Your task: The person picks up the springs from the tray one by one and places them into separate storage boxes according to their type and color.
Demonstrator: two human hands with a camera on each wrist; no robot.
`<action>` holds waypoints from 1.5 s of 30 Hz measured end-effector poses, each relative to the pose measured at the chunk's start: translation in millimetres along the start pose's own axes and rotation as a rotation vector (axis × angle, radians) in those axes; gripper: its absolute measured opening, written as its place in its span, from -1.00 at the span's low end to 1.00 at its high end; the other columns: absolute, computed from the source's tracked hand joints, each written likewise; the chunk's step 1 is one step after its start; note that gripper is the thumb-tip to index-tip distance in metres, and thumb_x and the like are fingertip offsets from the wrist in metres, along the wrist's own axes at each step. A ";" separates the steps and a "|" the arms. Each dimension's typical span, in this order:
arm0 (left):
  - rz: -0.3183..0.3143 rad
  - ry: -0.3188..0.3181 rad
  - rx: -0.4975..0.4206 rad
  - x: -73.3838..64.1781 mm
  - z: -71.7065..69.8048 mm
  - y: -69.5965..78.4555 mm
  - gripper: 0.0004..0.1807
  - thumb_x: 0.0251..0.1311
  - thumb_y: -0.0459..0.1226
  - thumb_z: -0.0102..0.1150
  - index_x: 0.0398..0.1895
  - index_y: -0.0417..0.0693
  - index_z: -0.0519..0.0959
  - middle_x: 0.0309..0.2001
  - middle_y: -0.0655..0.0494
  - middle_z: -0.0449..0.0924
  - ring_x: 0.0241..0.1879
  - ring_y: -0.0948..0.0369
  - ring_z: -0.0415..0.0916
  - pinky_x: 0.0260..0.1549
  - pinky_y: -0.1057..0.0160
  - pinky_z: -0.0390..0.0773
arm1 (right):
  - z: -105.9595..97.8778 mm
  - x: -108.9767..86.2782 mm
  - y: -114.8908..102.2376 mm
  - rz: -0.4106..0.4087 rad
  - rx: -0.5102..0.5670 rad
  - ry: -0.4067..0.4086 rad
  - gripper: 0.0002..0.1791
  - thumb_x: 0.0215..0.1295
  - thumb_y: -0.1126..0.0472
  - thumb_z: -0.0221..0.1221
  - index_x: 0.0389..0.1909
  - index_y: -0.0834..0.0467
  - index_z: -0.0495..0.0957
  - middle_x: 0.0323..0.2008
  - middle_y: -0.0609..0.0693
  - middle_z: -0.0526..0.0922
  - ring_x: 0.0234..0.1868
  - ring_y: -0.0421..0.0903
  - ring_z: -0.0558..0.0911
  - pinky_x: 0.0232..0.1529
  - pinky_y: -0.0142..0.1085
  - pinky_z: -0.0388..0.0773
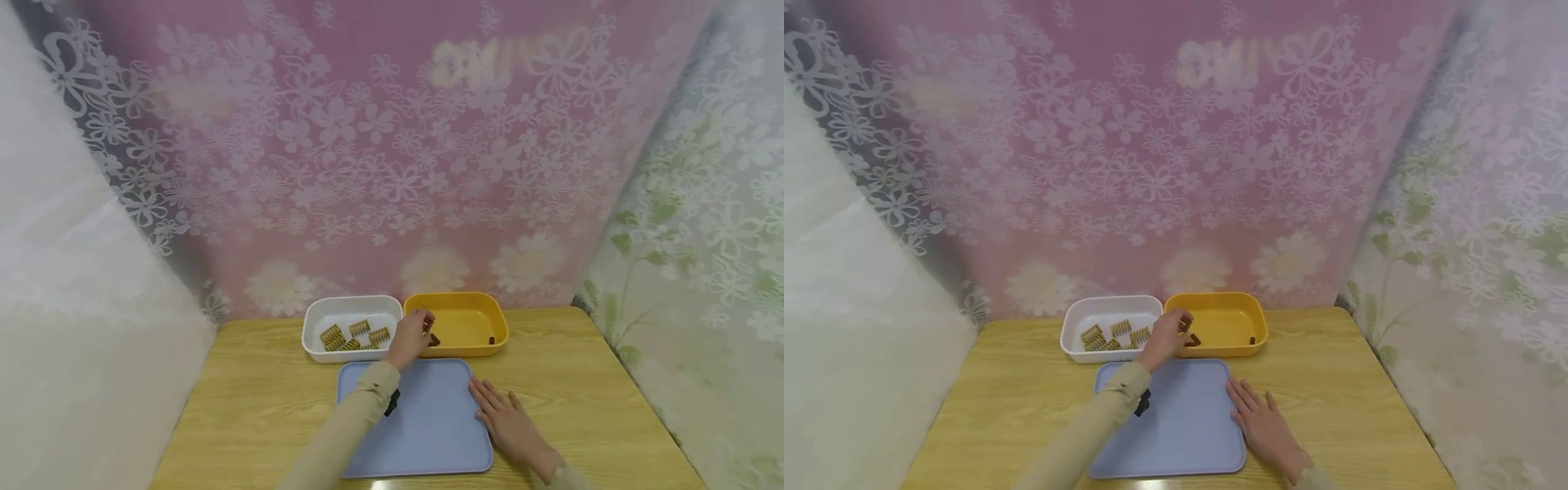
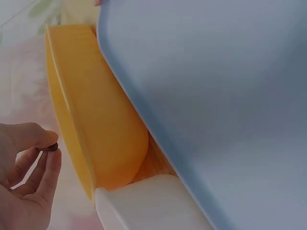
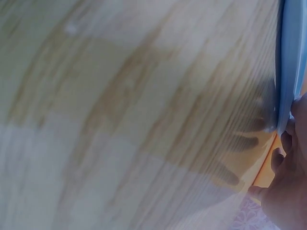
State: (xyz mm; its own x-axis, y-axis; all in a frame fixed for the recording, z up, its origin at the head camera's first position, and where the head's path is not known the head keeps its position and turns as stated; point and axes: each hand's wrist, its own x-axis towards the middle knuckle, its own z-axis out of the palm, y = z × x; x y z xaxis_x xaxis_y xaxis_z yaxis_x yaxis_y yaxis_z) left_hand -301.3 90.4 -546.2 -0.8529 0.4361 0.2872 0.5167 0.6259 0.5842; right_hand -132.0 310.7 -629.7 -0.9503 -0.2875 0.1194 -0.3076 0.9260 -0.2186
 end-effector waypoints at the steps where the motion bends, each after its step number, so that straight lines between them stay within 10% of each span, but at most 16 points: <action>1: 0.001 -0.001 0.023 1.6 0.5 -0.4 -0.71 0.17 -0.50 0.34 -0.05 -0.15 0.60 -0.17 0.00 0.63 -0.19 0.11 0.62 -0.17 0.26 0.65 | -0.4 -0.7 -0.7 0.000 0.000 -0.001 -0.40 0.57 0.05 0.02 0.54 0.11 0.22 0.54 0.02 0.23 0.51 0.09 0.27 0.31 0.41 0.21; 28: 0.002 -0.216 0.440 2.6 2.8 -20.4 -0.87 0.32 -0.42 0.25 -0.39 -0.15 0.71 -0.47 0.02 0.69 -0.39 0.10 0.68 -0.35 0.22 0.70 | 10.5 -3.3 -18.2 -0.103 -0.011 0.105 -0.41 0.55 0.02 0.05 0.51 0.08 0.29 0.51 -0.02 0.31 0.49 0.02 0.31 0.25 0.37 0.30; 34: -0.048 -0.238 0.281 2.6 -6.2 -18.6 -0.91 0.33 -0.47 0.22 -0.25 -0.25 0.72 -0.31 -0.04 0.73 -0.28 0.10 0.71 -0.26 0.24 0.69 | 9.2 0.9 -16.4 -0.083 -0.001 0.058 -0.40 0.56 0.03 0.04 0.53 0.08 0.26 0.52 -0.01 0.28 0.50 0.05 0.29 0.31 0.36 0.26; 45: -0.026 -0.037 0.162 -3.7 -20.0 -14.1 -0.87 0.36 -0.24 0.27 -0.37 -0.02 0.61 -0.48 0.17 0.59 -0.56 0.29 0.45 -0.53 0.35 0.50 | 4.0 0.4 -5.5 -0.111 -0.003 0.114 -0.42 0.55 0.05 0.05 0.50 0.12 0.30 0.49 0.02 0.33 0.47 0.08 0.34 0.24 0.39 0.29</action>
State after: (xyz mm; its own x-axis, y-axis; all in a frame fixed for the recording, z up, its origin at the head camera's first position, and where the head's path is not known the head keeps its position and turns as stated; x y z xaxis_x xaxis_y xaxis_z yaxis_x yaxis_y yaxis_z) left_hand -306.9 67.1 -540.3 -0.8644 0.4397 0.2438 0.5022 0.7320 0.4604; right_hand -130.9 304.5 -632.3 -0.8987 -0.3590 0.2519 -0.4105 0.8908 -0.1951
